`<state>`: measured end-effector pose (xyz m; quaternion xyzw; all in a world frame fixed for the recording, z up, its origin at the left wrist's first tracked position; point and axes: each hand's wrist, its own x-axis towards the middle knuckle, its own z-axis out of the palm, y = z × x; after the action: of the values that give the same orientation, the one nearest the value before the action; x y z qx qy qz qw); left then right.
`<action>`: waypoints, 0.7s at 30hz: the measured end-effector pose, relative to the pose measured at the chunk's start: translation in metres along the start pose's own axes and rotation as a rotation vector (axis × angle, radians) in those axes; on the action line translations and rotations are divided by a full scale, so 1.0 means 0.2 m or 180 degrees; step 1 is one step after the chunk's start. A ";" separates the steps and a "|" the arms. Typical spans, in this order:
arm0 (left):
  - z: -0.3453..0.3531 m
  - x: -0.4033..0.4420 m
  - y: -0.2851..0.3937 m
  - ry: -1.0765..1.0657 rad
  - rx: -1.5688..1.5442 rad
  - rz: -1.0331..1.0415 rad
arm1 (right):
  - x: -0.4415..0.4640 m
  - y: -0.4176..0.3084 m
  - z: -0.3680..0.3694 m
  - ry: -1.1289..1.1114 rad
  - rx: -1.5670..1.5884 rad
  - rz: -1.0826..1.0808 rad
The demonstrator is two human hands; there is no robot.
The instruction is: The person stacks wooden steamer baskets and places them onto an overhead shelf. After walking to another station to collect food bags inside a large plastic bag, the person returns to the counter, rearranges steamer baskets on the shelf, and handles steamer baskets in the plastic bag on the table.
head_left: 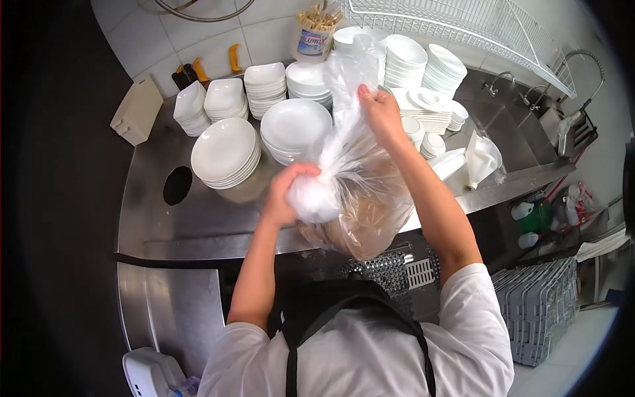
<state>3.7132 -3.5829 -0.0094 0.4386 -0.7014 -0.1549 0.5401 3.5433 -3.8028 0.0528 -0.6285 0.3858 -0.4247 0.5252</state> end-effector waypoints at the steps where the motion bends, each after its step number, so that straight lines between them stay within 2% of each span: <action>1: 0.05 -0.06 0.02 0.0250 -0.0821 -0.0473 | -0.04 -0.08 0.03 -0.0272 0.0351 -0.0085; 3: 0.02 -0.08 0.08 0.1007 -0.1456 -0.0420 | -0.20 -0.36 0.11 -0.0817 0.1048 -0.0255; 4: 0.00 -0.10 0.09 0.1382 -0.1776 -0.0422 | -0.21 -0.43 0.15 -0.1079 0.1219 -0.0659; 5: -0.04 -0.13 0.03 0.1067 -0.1351 -0.0388 | -0.22 -0.51 0.19 -0.1336 0.1383 -0.1063; 7: -0.03 -0.24 -0.06 0.0892 -0.0760 -0.0531 | -0.30 -0.78 0.20 -0.1897 0.0962 -0.1382; 8: -0.01 -0.28 -0.10 0.0802 -0.0459 -0.0606 | -0.34 -0.90 0.22 -0.1738 0.0824 -0.1684; 10: 0.01 -0.25 -0.08 0.1086 -0.0155 -0.0472 | -0.38 -1.09 0.27 -0.1546 0.0488 -0.2273; 12: 0.08 -0.05 0.16 0.1675 -0.1111 -0.0881 | -0.36 -1.13 0.31 -0.1908 0.0287 -0.2528; 14: 0.18 0.05 0.15 0.1512 -0.0066 -0.0661 | -0.33 -1.13 0.34 -0.2421 0.0173 -0.2569; 16: 0.33 0.11 0.04 0.1042 0.1538 -0.0423 | -0.30 -1.12 0.31 -0.2859 0.0120 -0.2522; 17: 0.42 0.19 0.01 0.1065 0.1635 -0.0503 | -0.28 -1.12 0.28 -0.3018 0.0132 -0.2496; 19: 0.49 0.28 0.00 0.1573 0.0615 -0.0781 | -0.24 -1.13 0.18 -0.3208 0.0166 -0.2443; 21: 0.51 0.28 0.04 0.2466 -0.1664 -0.1113 | -0.17 -1.13 0.06 -0.3248 0.0276 -0.2329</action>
<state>3.6169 -3.6478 -0.0056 0.4248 -0.3029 -0.2396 0.8188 3.5517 -3.7335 0.2707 -0.8214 -0.1710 -0.2388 0.4888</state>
